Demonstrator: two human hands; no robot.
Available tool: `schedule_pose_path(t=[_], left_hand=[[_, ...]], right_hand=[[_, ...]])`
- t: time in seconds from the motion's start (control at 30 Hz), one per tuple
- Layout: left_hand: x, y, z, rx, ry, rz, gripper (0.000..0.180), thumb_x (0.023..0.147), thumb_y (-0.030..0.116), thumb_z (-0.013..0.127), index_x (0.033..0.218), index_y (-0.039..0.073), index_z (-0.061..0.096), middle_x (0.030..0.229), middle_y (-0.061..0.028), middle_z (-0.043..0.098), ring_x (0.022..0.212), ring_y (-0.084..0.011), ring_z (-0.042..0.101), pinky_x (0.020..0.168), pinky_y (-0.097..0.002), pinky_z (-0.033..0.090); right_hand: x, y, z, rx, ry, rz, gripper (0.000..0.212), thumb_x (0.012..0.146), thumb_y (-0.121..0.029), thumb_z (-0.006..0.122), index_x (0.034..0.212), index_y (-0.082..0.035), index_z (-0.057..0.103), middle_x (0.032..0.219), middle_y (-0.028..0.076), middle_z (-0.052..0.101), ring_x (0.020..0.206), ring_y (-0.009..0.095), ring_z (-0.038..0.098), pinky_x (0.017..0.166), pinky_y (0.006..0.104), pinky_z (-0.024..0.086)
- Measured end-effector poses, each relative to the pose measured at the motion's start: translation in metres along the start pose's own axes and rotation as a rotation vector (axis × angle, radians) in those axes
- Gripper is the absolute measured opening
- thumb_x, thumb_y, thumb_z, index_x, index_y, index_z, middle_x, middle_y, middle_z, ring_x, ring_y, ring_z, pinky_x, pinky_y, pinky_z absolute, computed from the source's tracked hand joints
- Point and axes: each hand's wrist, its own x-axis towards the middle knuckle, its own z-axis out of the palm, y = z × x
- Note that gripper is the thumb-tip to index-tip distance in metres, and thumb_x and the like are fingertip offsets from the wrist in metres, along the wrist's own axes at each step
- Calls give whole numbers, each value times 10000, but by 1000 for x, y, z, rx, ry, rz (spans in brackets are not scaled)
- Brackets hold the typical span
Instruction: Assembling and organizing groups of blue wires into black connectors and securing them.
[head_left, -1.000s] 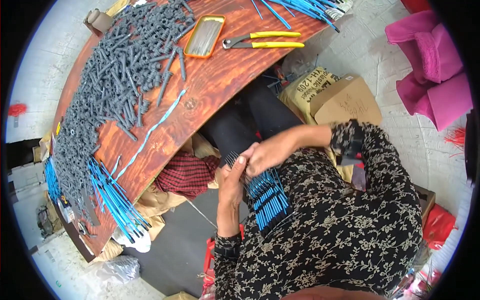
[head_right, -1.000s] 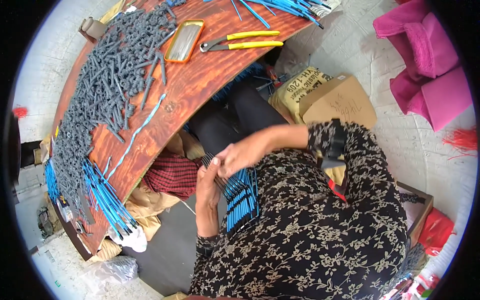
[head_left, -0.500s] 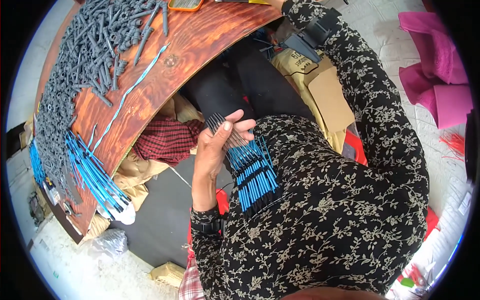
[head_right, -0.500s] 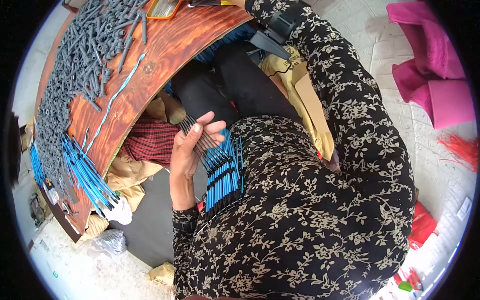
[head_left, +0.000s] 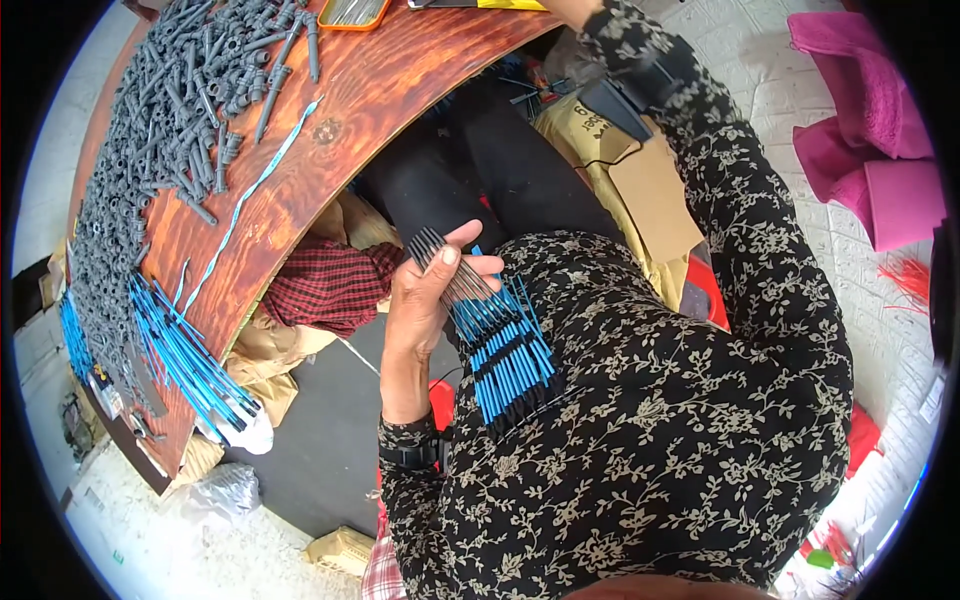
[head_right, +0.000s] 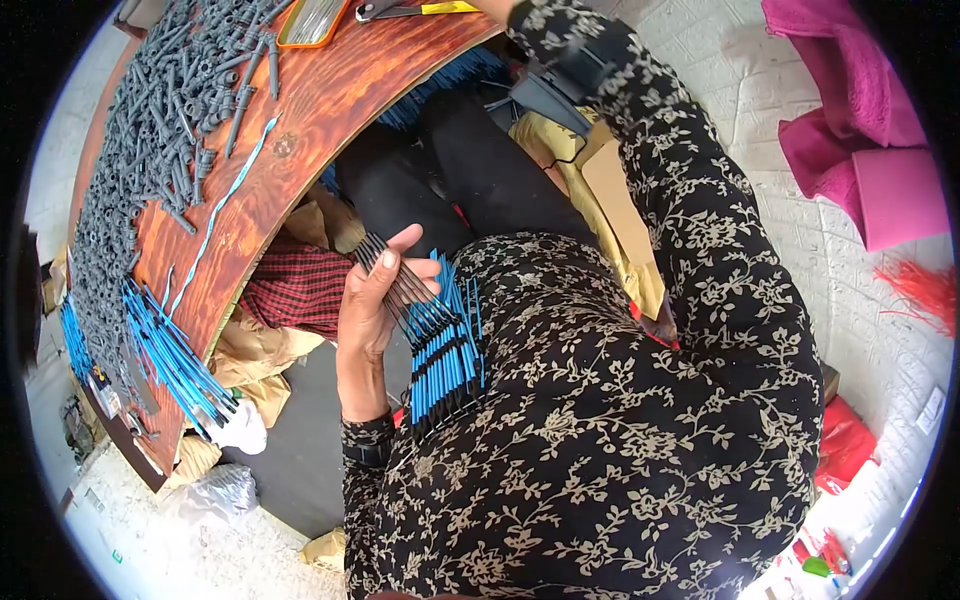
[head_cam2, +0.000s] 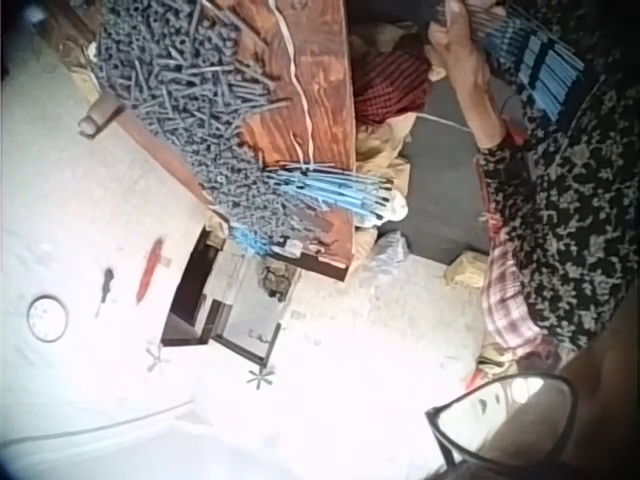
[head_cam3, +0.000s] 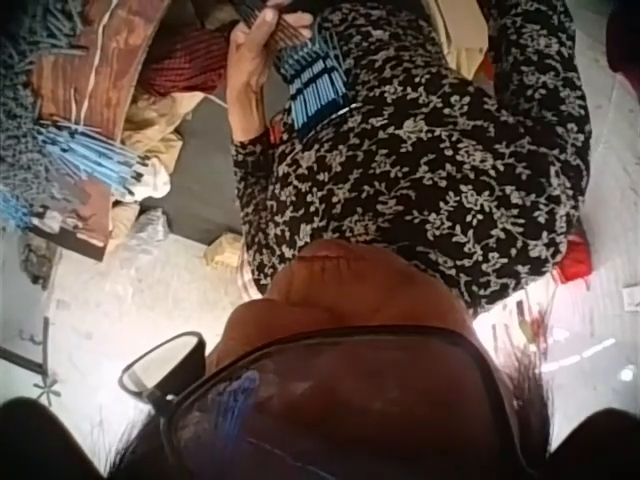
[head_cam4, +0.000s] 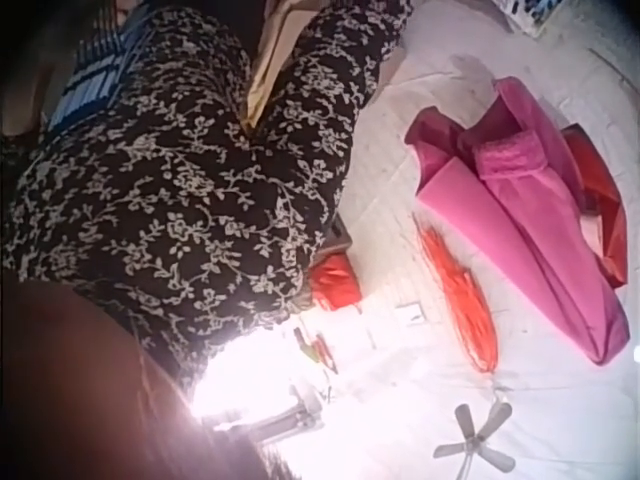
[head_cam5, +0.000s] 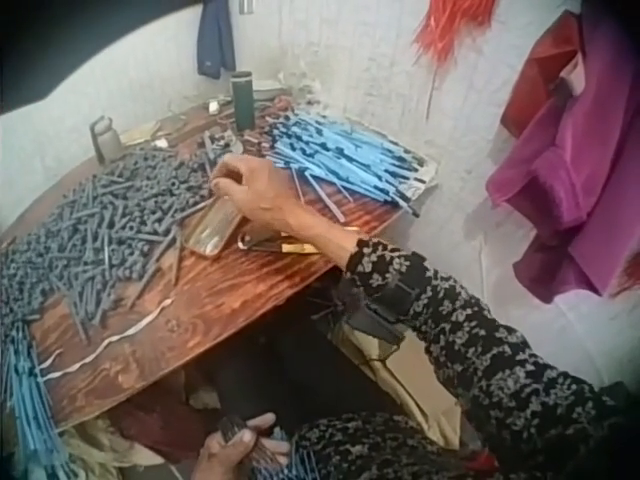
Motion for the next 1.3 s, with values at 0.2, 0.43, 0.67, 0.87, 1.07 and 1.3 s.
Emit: schedule_pose_path(t=[0.2,0.43,0.67,0.87,1.07,1.3], left_hand=[[-3,0,1,16,23,19,507,1000,310,550,1345,-58,499,1004,-177,720,835,-228,717,757,-317,589],[6,4,10,64,-21,4,479,1009,291,534,1339,-55,502,1002,-192,716,826,-225,715,744,-311,587],[6,-2,15,68,6,37,435,1015,291,523,1287,-49,526,1012,-222,708,824,-232,714,723,-307,586],[5,0,17,24,-6,45,395,1018,305,516,1228,-28,544,1025,-243,700,828,-249,715,711,-311,587],[4,2,20,11,-14,58,408,1021,305,510,1241,-37,534,1019,-242,701,826,-253,715,714,-313,587],[2,8,18,102,-64,48,433,1022,302,508,1263,-57,544,1005,-208,710,830,-231,714,732,-316,587]], right_hand=[[-117,-34,32,564,-563,-11,198,909,-211,629,928,-14,621,850,48,648,767,117,578,714,301,484],[-196,-70,15,780,-709,439,147,910,-131,614,983,-5,635,914,53,687,855,103,627,764,284,505],[-194,-90,14,649,-758,461,164,893,-153,619,968,-8,637,861,85,706,800,144,673,728,305,523],[-199,-94,20,577,-672,413,191,886,-184,627,956,-7,637,832,89,708,764,163,685,713,313,530],[-199,-95,17,661,-639,479,157,908,-157,638,945,-5,624,782,48,673,731,114,639,675,285,511],[-199,-90,16,662,-571,456,146,917,-145,630,982,-15,645,827,43,662,763,93,616,682,265,499]])
